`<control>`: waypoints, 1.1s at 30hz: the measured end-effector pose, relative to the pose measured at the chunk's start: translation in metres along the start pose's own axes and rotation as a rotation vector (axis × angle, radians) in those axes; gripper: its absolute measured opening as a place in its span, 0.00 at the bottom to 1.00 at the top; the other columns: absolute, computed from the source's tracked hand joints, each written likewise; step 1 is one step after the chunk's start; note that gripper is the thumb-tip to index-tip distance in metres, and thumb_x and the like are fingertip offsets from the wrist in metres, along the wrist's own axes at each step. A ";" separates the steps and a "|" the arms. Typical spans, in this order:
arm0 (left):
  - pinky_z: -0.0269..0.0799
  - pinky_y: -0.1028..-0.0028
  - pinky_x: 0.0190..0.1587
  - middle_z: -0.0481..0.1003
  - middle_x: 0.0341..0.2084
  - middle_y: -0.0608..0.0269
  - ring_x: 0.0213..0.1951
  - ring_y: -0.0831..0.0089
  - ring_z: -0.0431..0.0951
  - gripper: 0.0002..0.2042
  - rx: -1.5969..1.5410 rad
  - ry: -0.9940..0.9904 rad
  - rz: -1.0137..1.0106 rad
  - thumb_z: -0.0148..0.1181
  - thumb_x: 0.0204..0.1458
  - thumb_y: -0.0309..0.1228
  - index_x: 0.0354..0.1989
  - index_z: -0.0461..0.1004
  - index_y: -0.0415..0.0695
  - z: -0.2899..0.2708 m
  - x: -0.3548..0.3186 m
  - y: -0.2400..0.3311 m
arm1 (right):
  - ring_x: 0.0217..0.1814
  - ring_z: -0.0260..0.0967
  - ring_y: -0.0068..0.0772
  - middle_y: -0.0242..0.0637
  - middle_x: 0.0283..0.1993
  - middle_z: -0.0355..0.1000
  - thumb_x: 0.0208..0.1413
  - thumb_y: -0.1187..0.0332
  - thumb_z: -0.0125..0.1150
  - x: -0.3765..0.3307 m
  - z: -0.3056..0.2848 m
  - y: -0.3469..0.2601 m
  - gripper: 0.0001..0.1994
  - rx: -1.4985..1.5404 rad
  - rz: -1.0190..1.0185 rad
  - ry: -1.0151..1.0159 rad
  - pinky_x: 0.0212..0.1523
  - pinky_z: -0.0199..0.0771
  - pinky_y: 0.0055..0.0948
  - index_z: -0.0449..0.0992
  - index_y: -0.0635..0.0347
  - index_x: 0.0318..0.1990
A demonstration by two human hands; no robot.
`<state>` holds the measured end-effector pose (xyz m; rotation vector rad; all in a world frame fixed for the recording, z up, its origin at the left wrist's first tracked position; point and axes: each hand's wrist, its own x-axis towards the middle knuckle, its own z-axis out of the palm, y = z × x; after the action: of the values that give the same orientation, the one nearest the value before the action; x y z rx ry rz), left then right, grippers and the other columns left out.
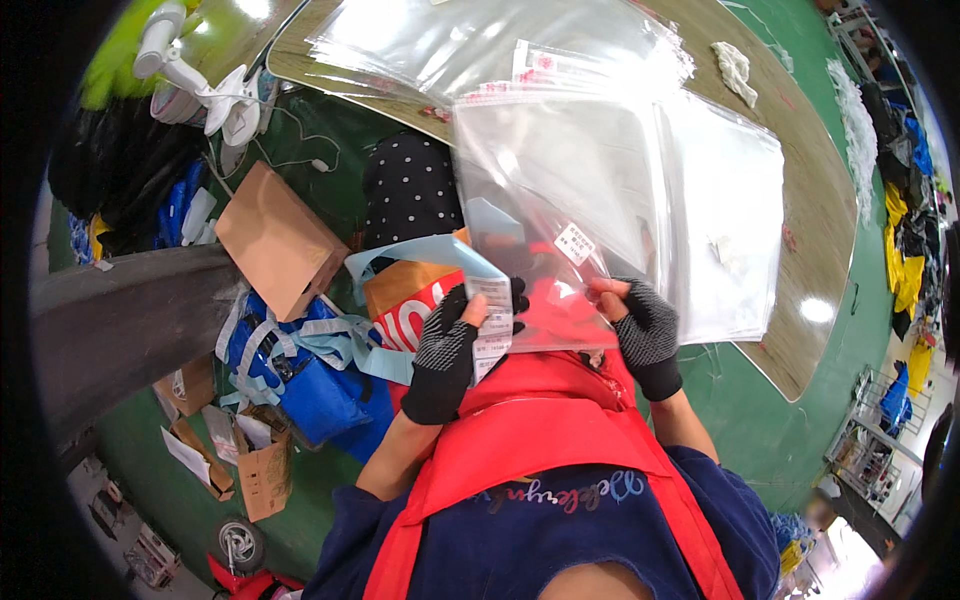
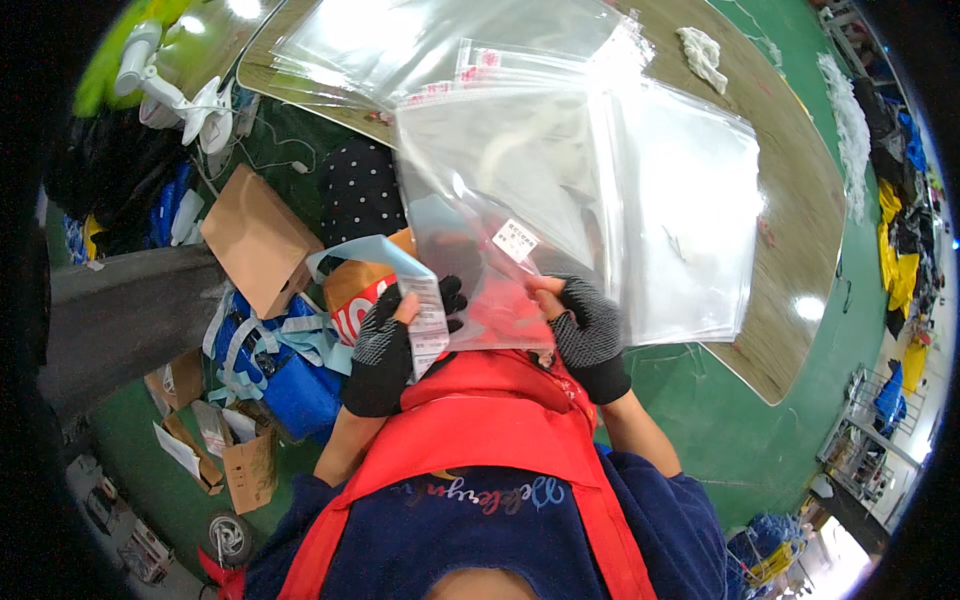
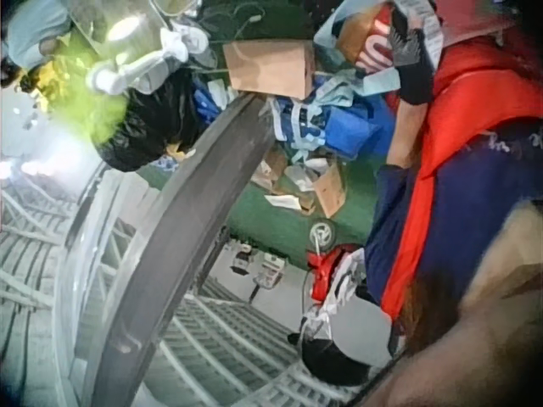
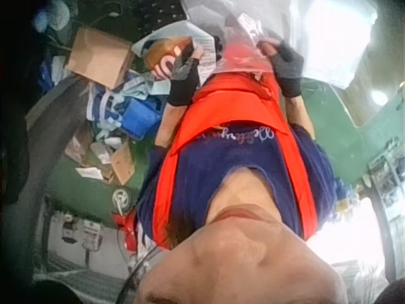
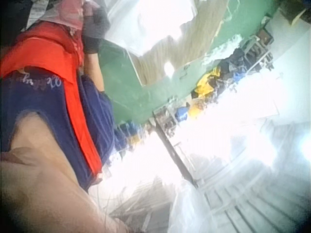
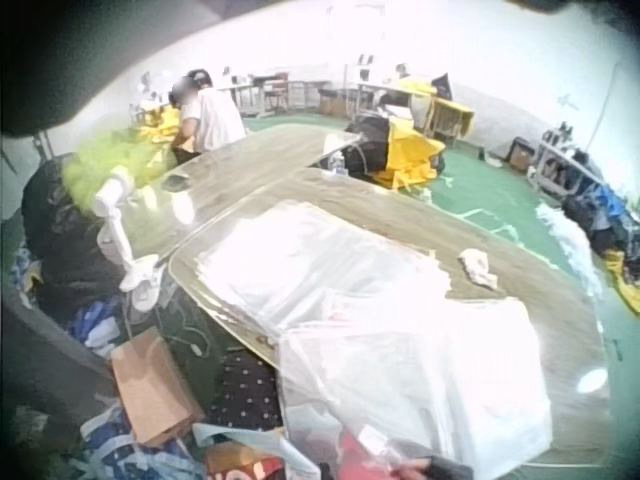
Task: The person places small items into clear plastic bags and seals them. The person repeats this process with multiple items, stacking the sealed bags on the table.
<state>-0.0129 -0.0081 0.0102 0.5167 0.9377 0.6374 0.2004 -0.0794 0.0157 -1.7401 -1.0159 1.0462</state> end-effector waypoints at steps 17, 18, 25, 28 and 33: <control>0.69 0.75 0.37 0.75 0.26 0.58 0.34 0.73 0.76 0.12 0.397 0.026 0.227 0.52 0.56 0.33 0.37 0.72 0.34 0.028 -0.030 0.014 | 0.39 0.70 0.31 0.39 0.38 0.71 0.46 0.72 0.64 0.003 0.056 -0.034 0.17 0.071 -0.218 -0.023 0.41 0.69 0.27 0.71 0.60 0.45; 0.69 0.72 0.35 0.75 0.26 0.52 0.32 0.67 0.77 0.12 0.477 0.006 0.288 0.55 0.53 0.32 0.38 0.71 0.34 0.020 -0.030 0.010 | 0.36 0.71 0.31 0.38 0.34 0.73 0.45 0.71 0.65 0.006 0.063 -0.033 0.15 0.056 -0.236 0.027 0.37 0.70 0.27 0.73 0.59 0.42; 0.69 0.67 0.30 0.75 0.25 0.48 0.27 0.59 0.77 0.11 0.916 -0.031 0.414 0.58 0.50 0.31 0.36 0.73 0.35 -0.004 -0.037 0.004 | 0.32 0.67 0.30 0.37 0.28 0.68 0.42 0.69 0.68 0.008 0.044 -0.047 0.07 -0.223 -0.388 -0.180 0.33 0.68 0.28 0.80 0.57 0.30; 0.70 0.68 0.29 0.75 0.23 0.51 0.26 0.59 0.77 0.10 0.921 -0.107 0.420 0.57 0.51 0.31 0.37 0.74 0.38 -0.001 -0.034 0.010 | 0.31 0.65 0.27 0.35 0.27 0.66 0.44 0.66 0.67 0.009 0.040 -0.035 0.11 -0.022 -0.319 -0.306 0.32 0.65 0.26 0.80 0.56 0.37; 0.71 0.72 0.36 0.77 0.27 0.53 0.32 0.64 0.79 0.12 1.013 -0.169 0.229 0.55 0.53 0.33 0.39 0.73 0.36 0.000 -0.035 0.023 | 0.31 0.64 0.24 0.36 0.30 0.69 0.49 0.66 0.62 0.015 0.037 -0.037 0.09 0.284 -0.007 -0.484 0.33 0.64 0.23 0.79 0.64 0.32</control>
<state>-0.0343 -0.0159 0.0449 1.5698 1.0061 0.2682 0.1635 -0.0453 0.0356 -1.2787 -1.0950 1.5697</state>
